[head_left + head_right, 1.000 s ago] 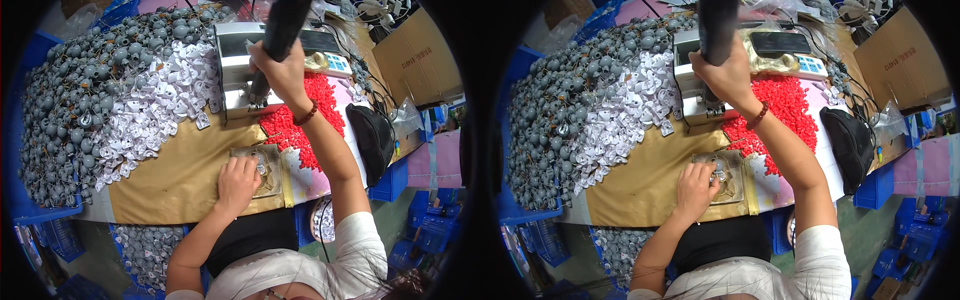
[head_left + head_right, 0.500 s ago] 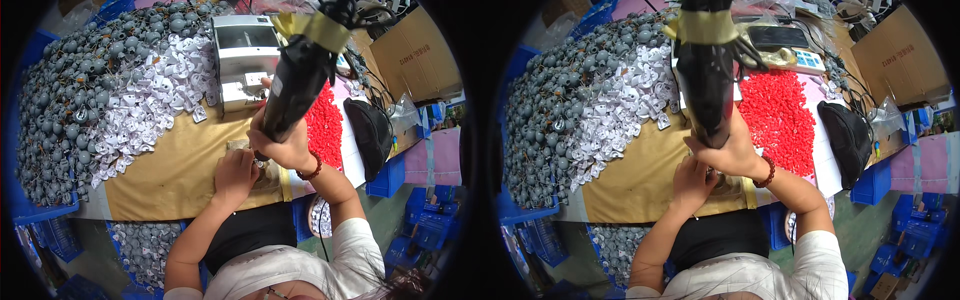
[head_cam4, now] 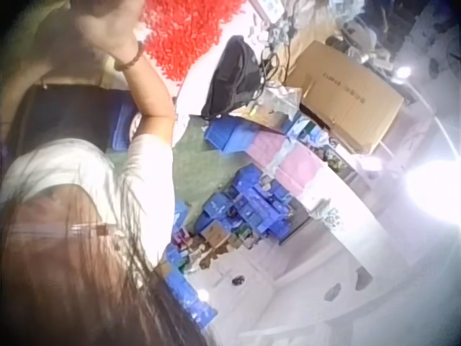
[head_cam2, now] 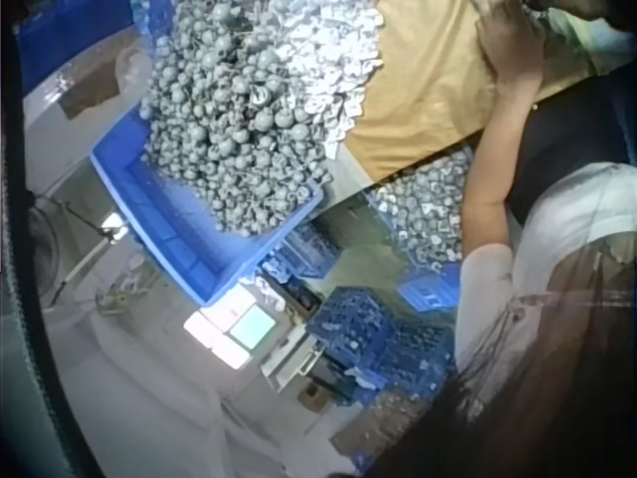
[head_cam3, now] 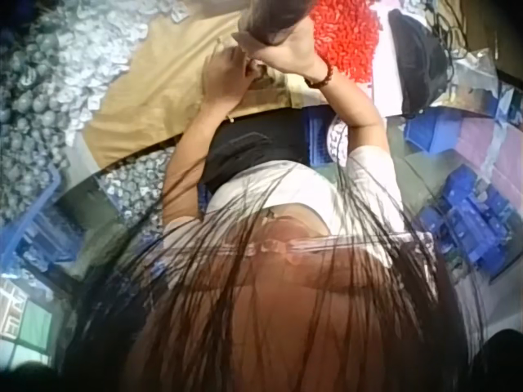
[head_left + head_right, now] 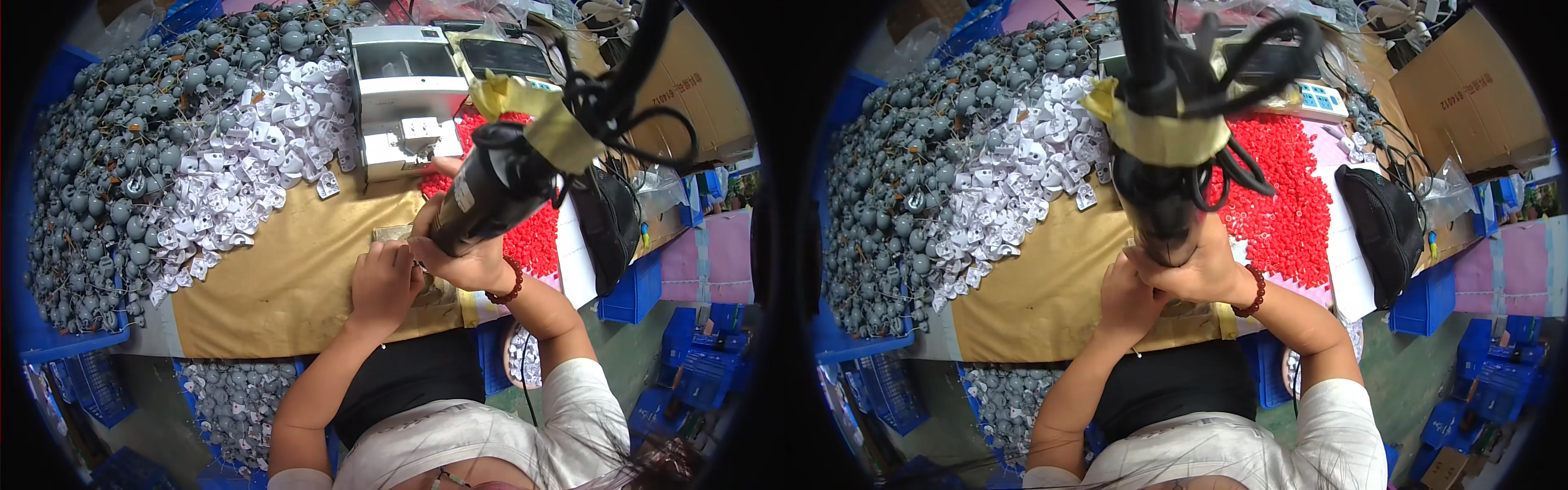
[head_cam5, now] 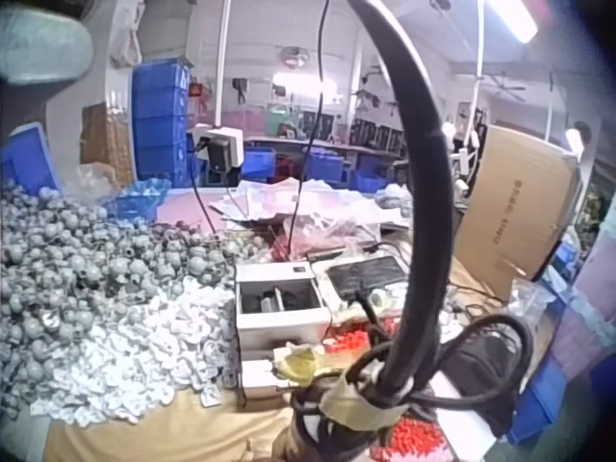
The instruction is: Assembling small plastic parts into a final component using an assembly jig and a pneumatic screwdriver.
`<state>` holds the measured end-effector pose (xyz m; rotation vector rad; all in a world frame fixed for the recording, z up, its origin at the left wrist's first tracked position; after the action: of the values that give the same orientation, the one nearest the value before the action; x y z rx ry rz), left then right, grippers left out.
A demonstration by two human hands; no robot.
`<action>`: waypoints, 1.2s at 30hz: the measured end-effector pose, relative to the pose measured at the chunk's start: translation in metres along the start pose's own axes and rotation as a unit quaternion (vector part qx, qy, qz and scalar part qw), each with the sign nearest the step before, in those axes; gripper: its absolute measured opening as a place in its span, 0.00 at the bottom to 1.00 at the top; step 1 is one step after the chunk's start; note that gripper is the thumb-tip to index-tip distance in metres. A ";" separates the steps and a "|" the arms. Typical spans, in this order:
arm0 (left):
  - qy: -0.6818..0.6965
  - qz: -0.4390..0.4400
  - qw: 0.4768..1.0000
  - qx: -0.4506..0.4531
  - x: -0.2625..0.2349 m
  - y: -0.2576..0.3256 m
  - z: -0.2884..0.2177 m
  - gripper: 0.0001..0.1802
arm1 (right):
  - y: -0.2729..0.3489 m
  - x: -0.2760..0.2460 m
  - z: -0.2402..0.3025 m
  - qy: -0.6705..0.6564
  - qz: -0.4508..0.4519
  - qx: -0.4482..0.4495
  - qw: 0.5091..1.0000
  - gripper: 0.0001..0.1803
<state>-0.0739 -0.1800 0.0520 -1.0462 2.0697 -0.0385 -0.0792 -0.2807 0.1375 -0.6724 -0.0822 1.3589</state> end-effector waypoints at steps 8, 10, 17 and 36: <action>0.013 0.013 1.000 0.018 -0.001 -0.002 -0.001 0.16 | 0.023 0.012 0.002 0.011 0.061 -0.059 0.996 0.43; 0.019 0.014 1.000 0.016 0.000 -0.001 0.000 0.17 | 0.024 0.012 0.003 0.014 0.067 -0.058 0.996 0.41; 0.029 0.003 0.999 0.019 -0.004 -0.002 0.000 0.18 | 0.025 0.011 0.008 0.060 0.072 -0.071 0.993 0.38; 0.030 -0.014 0.999 0.016 -0.003 0.013 0.000 0.20 | 0.054 -0.055 -0.040 0.336 -0.102 0.046 0.935 0.18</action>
<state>-0.0817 -0.1692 0.0499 -1.0659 2.1015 -0.1173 -0.1224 -0.3437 0.0963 -0.9870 0.4467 0.8710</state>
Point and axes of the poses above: each hand's wrist, its own y-axis away from the middle knuckle, its own x-axis out of the palm, z = x × y, the point moved 10 cm from there along -y, towards the middle knuckle, and after that the axes turned 7 degrees about y, right-handed, at the moved point
